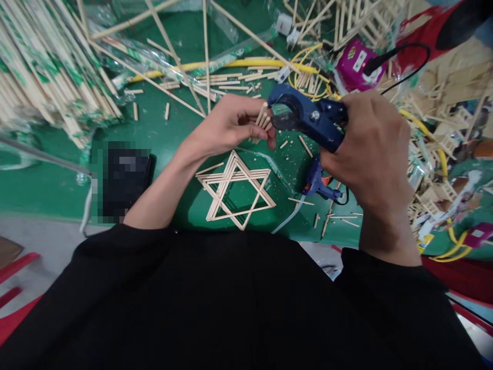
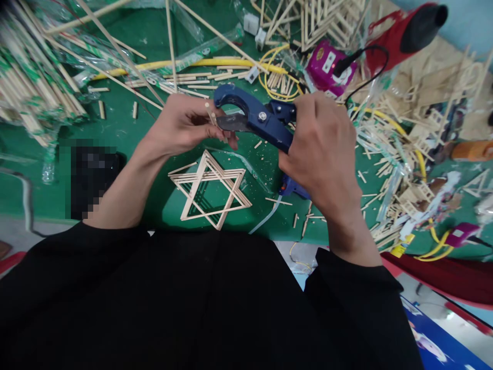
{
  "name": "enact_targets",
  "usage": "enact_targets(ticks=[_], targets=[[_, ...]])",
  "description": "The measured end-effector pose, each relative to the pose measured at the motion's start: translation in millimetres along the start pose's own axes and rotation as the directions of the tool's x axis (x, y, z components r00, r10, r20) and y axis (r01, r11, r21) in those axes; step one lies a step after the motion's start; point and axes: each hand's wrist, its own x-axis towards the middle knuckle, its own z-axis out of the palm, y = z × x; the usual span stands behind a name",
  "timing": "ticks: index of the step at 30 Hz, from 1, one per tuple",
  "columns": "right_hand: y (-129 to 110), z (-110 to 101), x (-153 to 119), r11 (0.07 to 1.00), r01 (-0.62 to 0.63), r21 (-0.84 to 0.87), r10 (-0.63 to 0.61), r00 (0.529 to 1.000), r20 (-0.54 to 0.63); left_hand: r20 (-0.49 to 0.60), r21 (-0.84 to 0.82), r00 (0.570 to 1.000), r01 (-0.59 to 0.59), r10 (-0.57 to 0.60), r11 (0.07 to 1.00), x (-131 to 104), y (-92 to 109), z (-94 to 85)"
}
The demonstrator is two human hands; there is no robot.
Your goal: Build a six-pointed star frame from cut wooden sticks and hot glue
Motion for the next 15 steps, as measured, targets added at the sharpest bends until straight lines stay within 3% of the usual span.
enact_targets(ticks=[6, 15], targets=[[-0.6, 0.4, 0.1, 1.0, 0.003, -0.029, -0.002, 1.0, 0.012, 0.083, -0.032, 0.996, -0.041, 0.044, 0.999, 1.9, -1.2, -1.1], [-8.4, -4.2, 7.1, 0.972, 0.009, -0.234, 0.018, 0.994, 0.112, 0.213, 0.063, 0.977, 0.02, -0.033, 0.998, 5.5, 7.5, -9.1]])
